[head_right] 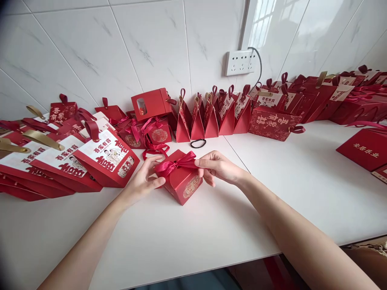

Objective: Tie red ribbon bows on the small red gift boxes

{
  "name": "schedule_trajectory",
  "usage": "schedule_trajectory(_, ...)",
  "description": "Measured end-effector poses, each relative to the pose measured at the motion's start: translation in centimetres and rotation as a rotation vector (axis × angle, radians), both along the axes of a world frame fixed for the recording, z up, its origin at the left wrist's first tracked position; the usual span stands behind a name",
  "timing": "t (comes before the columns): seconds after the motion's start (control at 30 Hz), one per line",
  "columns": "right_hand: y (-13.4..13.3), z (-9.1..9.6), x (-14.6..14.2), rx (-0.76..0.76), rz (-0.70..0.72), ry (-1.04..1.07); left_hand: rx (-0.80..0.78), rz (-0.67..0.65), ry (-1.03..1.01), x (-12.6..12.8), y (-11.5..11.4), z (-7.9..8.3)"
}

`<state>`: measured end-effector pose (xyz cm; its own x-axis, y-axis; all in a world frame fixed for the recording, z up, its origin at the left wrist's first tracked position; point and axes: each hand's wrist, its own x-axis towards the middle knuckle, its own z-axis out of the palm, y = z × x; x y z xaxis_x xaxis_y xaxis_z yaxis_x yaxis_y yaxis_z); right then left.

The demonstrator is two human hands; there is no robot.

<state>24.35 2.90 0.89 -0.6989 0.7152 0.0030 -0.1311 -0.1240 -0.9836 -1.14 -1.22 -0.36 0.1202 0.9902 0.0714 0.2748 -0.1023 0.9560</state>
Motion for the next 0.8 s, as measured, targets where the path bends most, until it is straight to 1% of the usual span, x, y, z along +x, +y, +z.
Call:
schedule_trajectory(0.1, 0.1, -0.2, 0.1, 0.007, -0.007, 0.012, -0.073, 0.047, 0.117, -0.1, 0.3, -0.4)
schedule_trajectory(0.17, 0.1, -0.4, -0.1, 0.021, -0.009, -0.005, -0.098, 0.012, 0.151, 0.1, 0.3, -0.4)
schedule_trajectory(0.23, 0.1, -0.5, -0.3, 0.025, -0.013, -0.016, -0.102, -0.038, 0.115, 0.6, 0.1, -0.1)
schedule_trajectory(0.37, 0.0, -0.5, -0.6, 0.007, -0.017, -0.008, -0.133, -0.096, -0.002, 1.5, -0.4, 0.5)
schedule_trajectory(0.47, -0.1, -0.3, -0.7, -0.008, -0.019, 0.014, -0.154, -0.14, -0.034, 1.4, -0.6, 0.8)
schedule_trajectory(0.53, -0.1, -0.3, -0.6, -0.016, -0.022, 0.023, -0.122, -0.151, -0.088, 0.8, -0.5, 0.8)
schedule_trajectory(0.6, -0.1, -0.3, -0.5, -0.025, -0.015, 0.02, -0.045, -0.105, -0.179, 0.2, -0.3, 0.7)
schedule_trajectory(0.7, 0.0, -0.4, -0.4, -0.029, 0.033, 0.012, 0.103, 0.086, -0.264, -0.4, 0.1, 0.4)
schedule_trajectory(0.73, 0.0, -0.5, -0.4, -0.025, 0.061, 0.005, 0.134, 0.137, -0.284, -0.4, 0.2, 0.4)
schedule_trajectory(0.8, 0.1, -0.7, -0.4, -0.017, 0.122, -0.022, 0.125, 0.176, -0.36, -0.1, 0.4, 0.4)
